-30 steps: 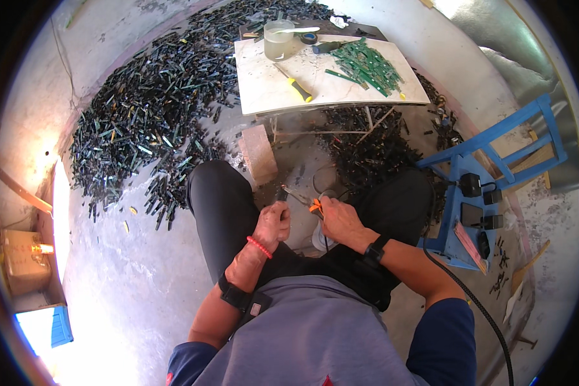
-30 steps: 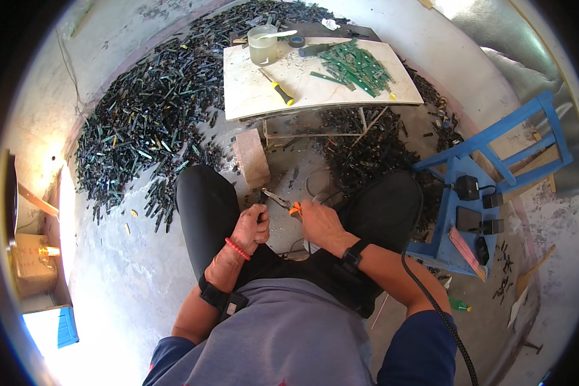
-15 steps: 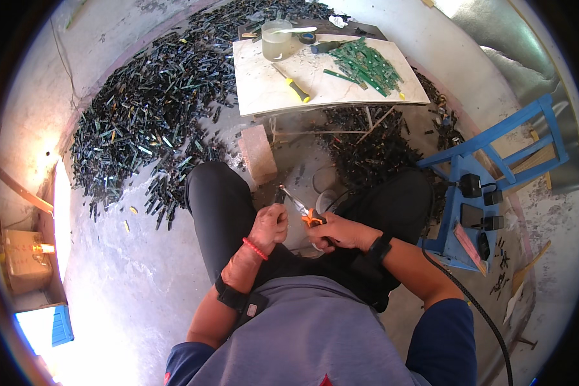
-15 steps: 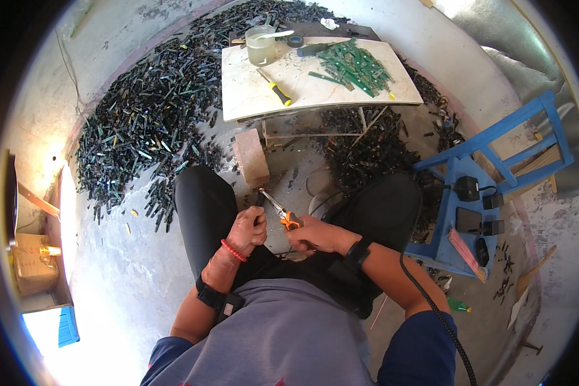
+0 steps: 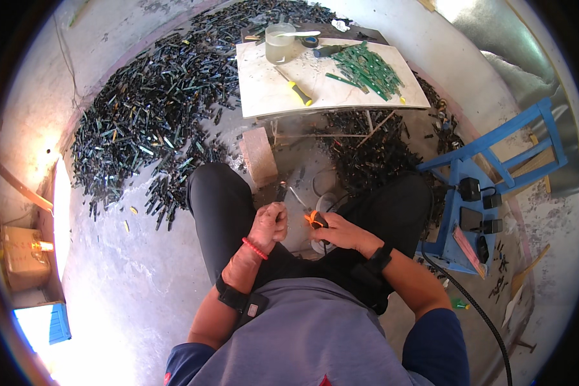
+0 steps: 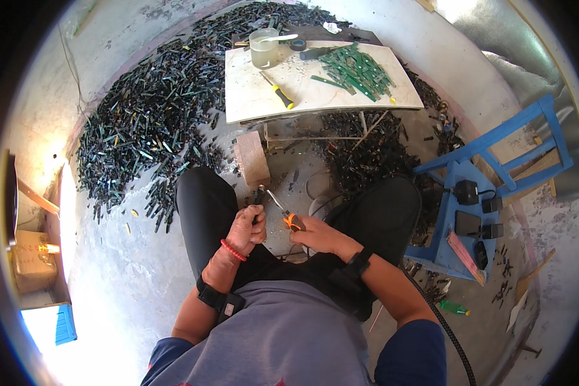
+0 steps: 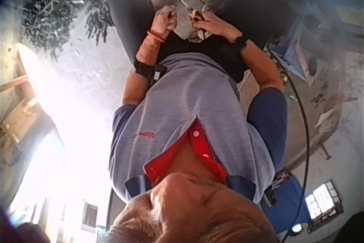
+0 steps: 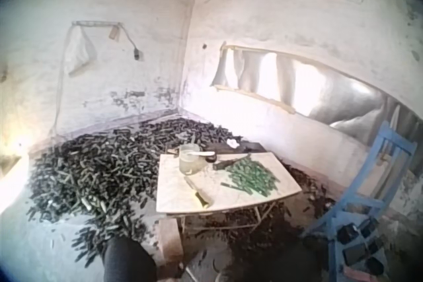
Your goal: The person sits on the floor and uses pliers to strip components from green circuit boards. They then use a screwdriver to pry off additional parts from the boards. The removed components are discarded into a large pile on the floor.
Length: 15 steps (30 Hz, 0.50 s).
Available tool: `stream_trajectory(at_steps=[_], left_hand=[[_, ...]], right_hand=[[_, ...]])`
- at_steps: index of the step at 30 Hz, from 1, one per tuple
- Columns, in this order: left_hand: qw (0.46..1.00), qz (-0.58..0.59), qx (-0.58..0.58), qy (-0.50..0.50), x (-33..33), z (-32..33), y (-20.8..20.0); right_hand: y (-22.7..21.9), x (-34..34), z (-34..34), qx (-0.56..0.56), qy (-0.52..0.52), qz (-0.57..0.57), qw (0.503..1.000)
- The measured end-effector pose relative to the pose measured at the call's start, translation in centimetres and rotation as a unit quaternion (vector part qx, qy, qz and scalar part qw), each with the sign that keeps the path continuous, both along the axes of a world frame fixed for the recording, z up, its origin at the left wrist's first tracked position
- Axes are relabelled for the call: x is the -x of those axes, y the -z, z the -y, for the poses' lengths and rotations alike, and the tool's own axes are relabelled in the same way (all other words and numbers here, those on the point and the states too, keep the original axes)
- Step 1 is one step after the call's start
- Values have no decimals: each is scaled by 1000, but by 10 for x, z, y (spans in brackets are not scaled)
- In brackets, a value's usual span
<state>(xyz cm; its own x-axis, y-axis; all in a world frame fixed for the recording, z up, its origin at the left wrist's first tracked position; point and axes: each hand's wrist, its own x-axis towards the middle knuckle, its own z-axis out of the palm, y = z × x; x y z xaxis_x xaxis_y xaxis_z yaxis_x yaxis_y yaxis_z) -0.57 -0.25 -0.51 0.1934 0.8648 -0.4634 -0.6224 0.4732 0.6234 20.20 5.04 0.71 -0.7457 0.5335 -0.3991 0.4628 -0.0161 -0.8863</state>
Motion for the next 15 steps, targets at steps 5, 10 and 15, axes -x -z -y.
stream_trajectory(at_steps=[5, 10, 15], left_hand=[[1000, -3, 10, 4, 0, 0, 2], [1000, -9, 14, 3, -2, 0, -2], [1000, -6, 23, 5, -1, -1, 1]], right_hand=[[-10, 5, 7, -223, 17, 156, 962], [-11, 6, 9, -308, 49, 163, 936], [-13, 10, 13, -371, 55, 185, 908]])
